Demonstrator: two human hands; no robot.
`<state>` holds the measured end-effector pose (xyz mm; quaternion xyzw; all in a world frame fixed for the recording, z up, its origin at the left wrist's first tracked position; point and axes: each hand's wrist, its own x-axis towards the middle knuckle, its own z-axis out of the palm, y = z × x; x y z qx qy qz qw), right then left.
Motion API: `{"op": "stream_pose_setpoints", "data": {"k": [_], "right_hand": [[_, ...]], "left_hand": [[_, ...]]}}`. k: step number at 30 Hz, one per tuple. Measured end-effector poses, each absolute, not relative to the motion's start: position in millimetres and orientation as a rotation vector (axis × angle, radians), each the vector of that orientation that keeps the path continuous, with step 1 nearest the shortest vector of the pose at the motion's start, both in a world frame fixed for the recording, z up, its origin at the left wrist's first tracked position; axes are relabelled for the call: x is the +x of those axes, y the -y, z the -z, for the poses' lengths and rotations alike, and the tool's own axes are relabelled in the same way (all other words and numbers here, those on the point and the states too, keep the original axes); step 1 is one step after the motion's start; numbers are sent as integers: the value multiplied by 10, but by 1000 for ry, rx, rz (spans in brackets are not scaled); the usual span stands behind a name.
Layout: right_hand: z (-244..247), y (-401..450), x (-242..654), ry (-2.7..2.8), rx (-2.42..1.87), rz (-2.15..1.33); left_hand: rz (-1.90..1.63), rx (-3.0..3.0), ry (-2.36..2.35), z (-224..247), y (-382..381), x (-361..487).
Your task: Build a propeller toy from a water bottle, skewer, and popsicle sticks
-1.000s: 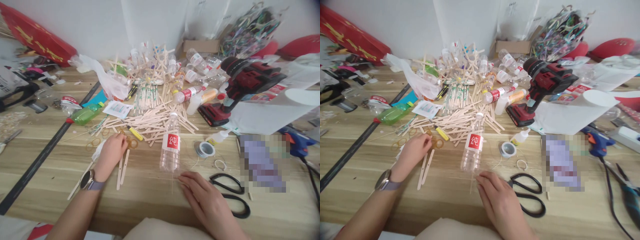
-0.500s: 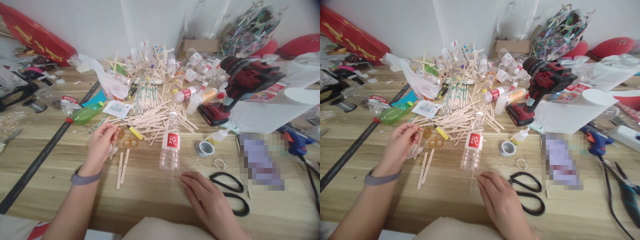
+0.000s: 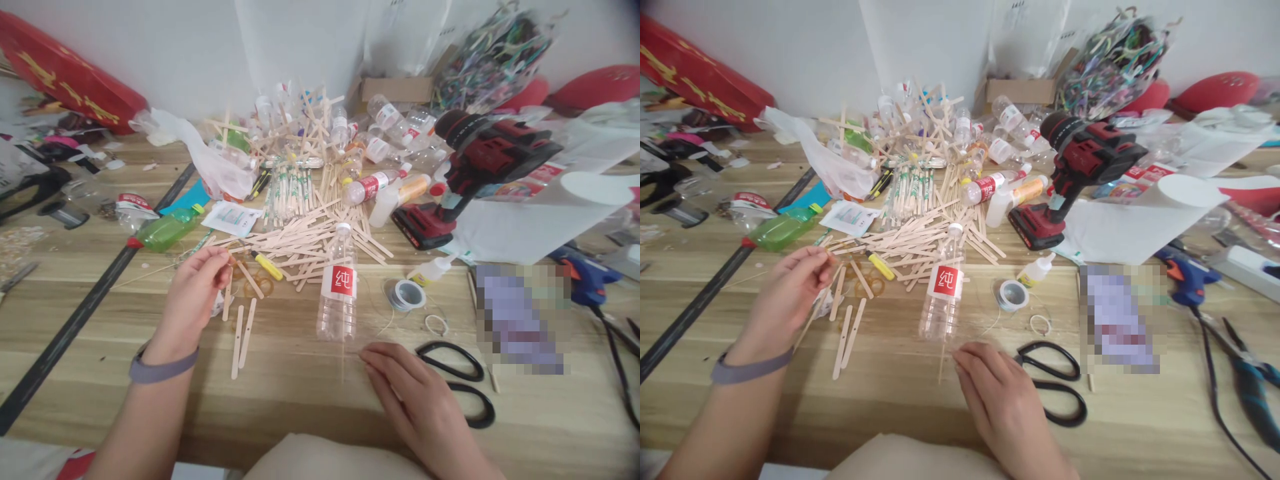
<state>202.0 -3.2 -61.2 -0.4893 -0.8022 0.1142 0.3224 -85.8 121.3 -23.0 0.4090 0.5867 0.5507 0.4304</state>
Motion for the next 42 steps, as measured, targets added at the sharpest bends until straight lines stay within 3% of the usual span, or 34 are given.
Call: {"op": "stream_pose_setpoints", "data": {"k": [11,17,24,30,34,39,42], "right_hand": [[512,-8,1918,1993,-1223,-482],[341,-247,1595,1801,-1245,-776],[395,-521,1349,1274,-1139,-1611],[421,-481,1410,1080,-1080,-1618],[377,-442,1474,1059,-1093,-1523],[373,-364,1589,988,-1051,-1586],[409,-258,1726,892,-1101,-1685]], "left_hand": [[-1216,878,-1239,152,-882,-524],[-1055,909,-1165,208,-664,-322],[-892,1291,-1182,285,-501,-296],[-712,1229,-1114,330,-430,-286],[-740,1338,-1301,237,-477,-427],[-905,1717,-1856,195,-823,-972],[-678,2059,-2138,220,-960,-1167]]}}
